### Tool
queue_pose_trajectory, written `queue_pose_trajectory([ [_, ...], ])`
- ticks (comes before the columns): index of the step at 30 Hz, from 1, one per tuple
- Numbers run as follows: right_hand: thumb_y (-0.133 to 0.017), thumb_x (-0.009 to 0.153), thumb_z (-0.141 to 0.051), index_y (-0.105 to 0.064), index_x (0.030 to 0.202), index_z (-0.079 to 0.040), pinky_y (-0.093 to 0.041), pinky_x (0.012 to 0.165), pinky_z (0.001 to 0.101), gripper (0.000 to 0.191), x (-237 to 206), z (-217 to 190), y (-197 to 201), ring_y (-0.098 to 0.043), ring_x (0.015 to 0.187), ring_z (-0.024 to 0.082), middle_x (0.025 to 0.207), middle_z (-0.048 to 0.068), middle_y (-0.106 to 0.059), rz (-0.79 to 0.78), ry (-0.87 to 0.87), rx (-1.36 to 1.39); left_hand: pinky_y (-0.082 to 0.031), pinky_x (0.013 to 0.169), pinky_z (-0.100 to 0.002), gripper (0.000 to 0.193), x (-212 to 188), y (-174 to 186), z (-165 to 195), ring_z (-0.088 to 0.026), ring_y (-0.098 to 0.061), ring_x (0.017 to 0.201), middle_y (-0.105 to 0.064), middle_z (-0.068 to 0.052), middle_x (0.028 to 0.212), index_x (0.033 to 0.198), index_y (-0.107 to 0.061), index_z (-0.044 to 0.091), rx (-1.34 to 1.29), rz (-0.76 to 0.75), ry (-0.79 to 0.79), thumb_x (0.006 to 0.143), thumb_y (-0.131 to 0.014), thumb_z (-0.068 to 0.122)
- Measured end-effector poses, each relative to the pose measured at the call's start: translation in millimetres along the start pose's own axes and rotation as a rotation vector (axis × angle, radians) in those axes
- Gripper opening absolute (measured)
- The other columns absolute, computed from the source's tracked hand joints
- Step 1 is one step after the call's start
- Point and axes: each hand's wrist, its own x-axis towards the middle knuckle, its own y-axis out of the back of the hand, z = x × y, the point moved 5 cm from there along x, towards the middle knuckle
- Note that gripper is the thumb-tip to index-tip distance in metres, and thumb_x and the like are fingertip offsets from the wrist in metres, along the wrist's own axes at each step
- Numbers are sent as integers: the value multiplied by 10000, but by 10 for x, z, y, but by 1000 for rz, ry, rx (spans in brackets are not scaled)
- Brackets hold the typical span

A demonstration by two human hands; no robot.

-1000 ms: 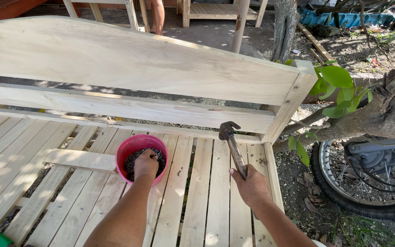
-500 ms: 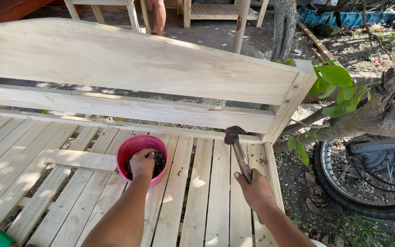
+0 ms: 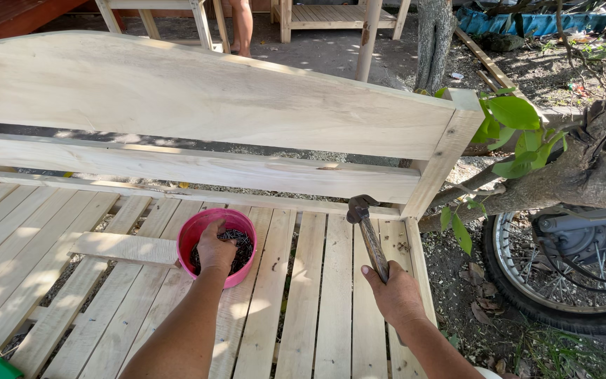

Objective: The person hammers nails into the slats of an unfinished wooden bench, taking nails one at a time from a pink bowl and driving them in with a claw hammer. They briefly pull leaves off a small tree branch beside the bench, then resume hammering nails along the slats.

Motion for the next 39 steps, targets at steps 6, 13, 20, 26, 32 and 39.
queue_pose_trajectory([
  [6, -571, 959, -621, -613, 948, -63, -596, 624, 422, 560, 24, 41, 5, -690, 654, 208, 739, 106, -666, 32, 29, 21, -577, 880, -386, 235, -64, -12, 342, -324, -705, 967, -701, -147, 1086, 1002, -802, 81, 56, 167, -252, 785, -772, -2],
  [13, -575, 956, -624, -615, 955, -49, -611, 678, 441, 576, 156, 239, -3, -731, 716, 255, 782, 141, -700, 61, -3, 3, -573, 804, -337, 216, -173, -690, 910, -245, -720, 891, -739, -117, 1018, 987, -799, 74, -230, 60, -352, 862, -666, -42],
  [20, -599, 941, -605, -650, 1029, -8, -606, 791, 478, 606, 314, 619, 64, -760, 808, 328, 863, 188, -748, 122, -86, 91, -585, 743, -281, 205, -709, -1700, 1257, -169, -737, 785, -788, -99, 919, 957, -820, 92, -383, -172, -159, 815, -712, -10],
  [26, -610, 936, -612, -650, 1035, -10, -590, 823, 484, 612, 475, 827, 124, -749, 874, 345, 899, 197, -752, 159, -141, 83, -579, 740, -285, 119, -1154, -2319, 1345, -165, -745, 765, -803, -90, 867, 928, -813, 75, -458, -314, -6, 813, -782, 69],
  [32, -616, 938, -607, -651, 1020, -1, -588, 854, 489, 612, 641, 1005, 114, -768, 912, 368, 927, 215, -764, 157, -185, 48, -581, 761, -309, 100, -1554, -2683, 1321, -183, -740, 780, -793, -106, 890, 931, -794, 63, -318, -457, 145, 858, -727, 76],
  [39, -607, 934, -607, -649, 1038, -32, -576, 899, 489, 586, 740, 1146, 102, -753, 965, 376, 945, 221, -758, 159, -202, 1, -572, 774, -316, 109, -1706, -2914, 1462, -232, -742, 802, -785, -122, 916, 942, -803, 100, -333, -400, 195, 857, -734, 96],
])
